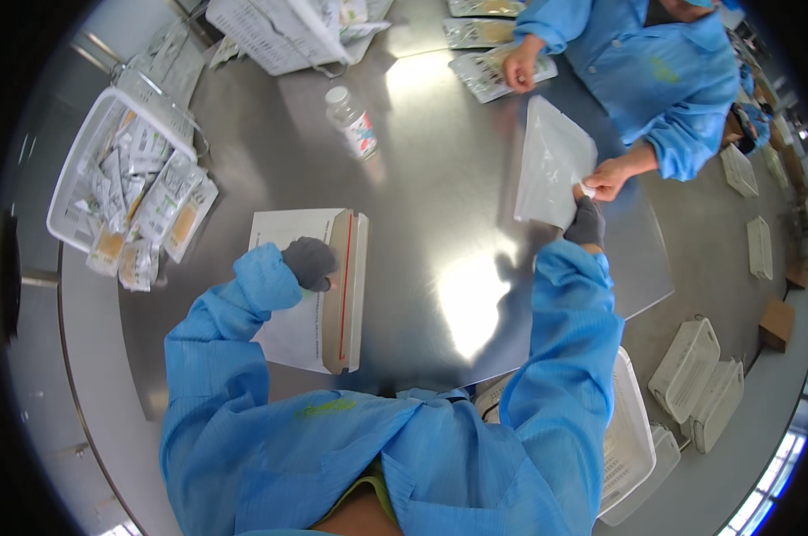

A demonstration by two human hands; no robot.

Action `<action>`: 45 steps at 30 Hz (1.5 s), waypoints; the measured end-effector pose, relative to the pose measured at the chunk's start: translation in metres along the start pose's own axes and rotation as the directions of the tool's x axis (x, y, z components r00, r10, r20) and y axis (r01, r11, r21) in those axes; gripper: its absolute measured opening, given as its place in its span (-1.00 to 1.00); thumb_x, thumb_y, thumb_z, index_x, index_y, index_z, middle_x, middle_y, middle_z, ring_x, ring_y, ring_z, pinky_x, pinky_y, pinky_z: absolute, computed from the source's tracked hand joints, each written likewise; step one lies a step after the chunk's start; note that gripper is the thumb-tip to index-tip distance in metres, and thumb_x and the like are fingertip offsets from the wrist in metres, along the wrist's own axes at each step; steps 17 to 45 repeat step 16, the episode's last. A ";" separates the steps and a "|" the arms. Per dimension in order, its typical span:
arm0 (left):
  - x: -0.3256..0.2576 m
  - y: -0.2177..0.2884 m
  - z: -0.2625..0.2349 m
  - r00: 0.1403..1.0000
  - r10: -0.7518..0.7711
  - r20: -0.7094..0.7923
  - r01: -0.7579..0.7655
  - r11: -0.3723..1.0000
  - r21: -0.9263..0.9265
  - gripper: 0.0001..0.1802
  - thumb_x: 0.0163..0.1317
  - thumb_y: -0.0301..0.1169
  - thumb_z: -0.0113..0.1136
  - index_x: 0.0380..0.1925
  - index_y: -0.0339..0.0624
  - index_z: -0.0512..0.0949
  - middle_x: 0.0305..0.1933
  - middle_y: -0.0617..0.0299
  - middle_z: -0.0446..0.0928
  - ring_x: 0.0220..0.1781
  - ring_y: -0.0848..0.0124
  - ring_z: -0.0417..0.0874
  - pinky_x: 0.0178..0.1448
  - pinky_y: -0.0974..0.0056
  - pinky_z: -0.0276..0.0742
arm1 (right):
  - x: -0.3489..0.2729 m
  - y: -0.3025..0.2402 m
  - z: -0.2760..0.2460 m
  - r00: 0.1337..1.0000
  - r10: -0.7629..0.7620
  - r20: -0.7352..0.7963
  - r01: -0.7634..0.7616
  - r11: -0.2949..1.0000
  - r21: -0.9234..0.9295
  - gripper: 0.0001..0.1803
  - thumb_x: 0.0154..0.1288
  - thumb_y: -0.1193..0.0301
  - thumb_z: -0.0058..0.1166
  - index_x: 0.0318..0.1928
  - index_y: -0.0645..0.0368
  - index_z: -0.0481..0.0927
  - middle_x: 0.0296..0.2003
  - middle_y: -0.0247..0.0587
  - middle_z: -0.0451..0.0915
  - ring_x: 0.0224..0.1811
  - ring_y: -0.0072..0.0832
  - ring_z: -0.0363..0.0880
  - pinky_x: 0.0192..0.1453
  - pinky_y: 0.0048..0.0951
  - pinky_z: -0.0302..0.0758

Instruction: The person labels several sealed packages, gathers them with white envelopes, and places the materials into a larger document bag.

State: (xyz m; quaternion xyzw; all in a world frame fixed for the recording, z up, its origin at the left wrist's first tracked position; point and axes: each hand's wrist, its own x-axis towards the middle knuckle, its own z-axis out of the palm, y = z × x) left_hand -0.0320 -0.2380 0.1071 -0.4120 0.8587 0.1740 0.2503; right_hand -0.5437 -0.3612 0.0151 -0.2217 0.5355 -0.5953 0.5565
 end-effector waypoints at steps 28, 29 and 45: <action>0.042 -0.012 0.032 0.995 0.062 -0.073 -0.055 0.995 0.086 -0.76 0.04 -0.40 0.22 -0.22 -0.06 0.55 -0.10 0.12 0.48 -0.10 0.06 0.55 -0.01 0.10 0.54 | -0.257 0.083 0.148 0.611 0.067 0.789 -0.623 0.656 0.426 -0.06 -0.01 0.07 0.36 0.35 0.12 0.25 0.16 -0.04 0.49 0.11 -0.17 0.52 0.22 -0.22 0.46; 0.042 -0.012 0.032 0.995 0.062 -0.073 -0.055 0.995 0.086 -0.76 0.04 -0.40 0.22 -0.22 -0.06 0.55 -0.10 0.12 0.48 -0.10 0.06 0.55 -0.01 0.10 0.54 | -0.257 0.083 0.148 0.611 0.067 0.789 -0.623 0.656 0.426 -0.06 -0.01 0.07 0.36 0.35 0.12 0.25 0.16 -0.04 0.49 0.11 -0.17 0.52 0.22 -0.22 0.46; 0.042 -0.012 0.032 0.995 0.062 -0.073 -0.055 0.995 0.086 -0.76 0.04 -0.40 0.22 -0.22 -0.06 0.55 -0.10 0.12 0.48 -0.10 0.06 0.55 -0.01 0.10 0.54 | -0.257 0.083 0.148 0.611 0.067 0.789 -0.623 0.656 0.426 -0.06 -0.01 0.07 0.36 0.35 0.12 0.25 0.16 -0.04 0.49 0.11 -0.17 0.52 0.22 -0.22 0.46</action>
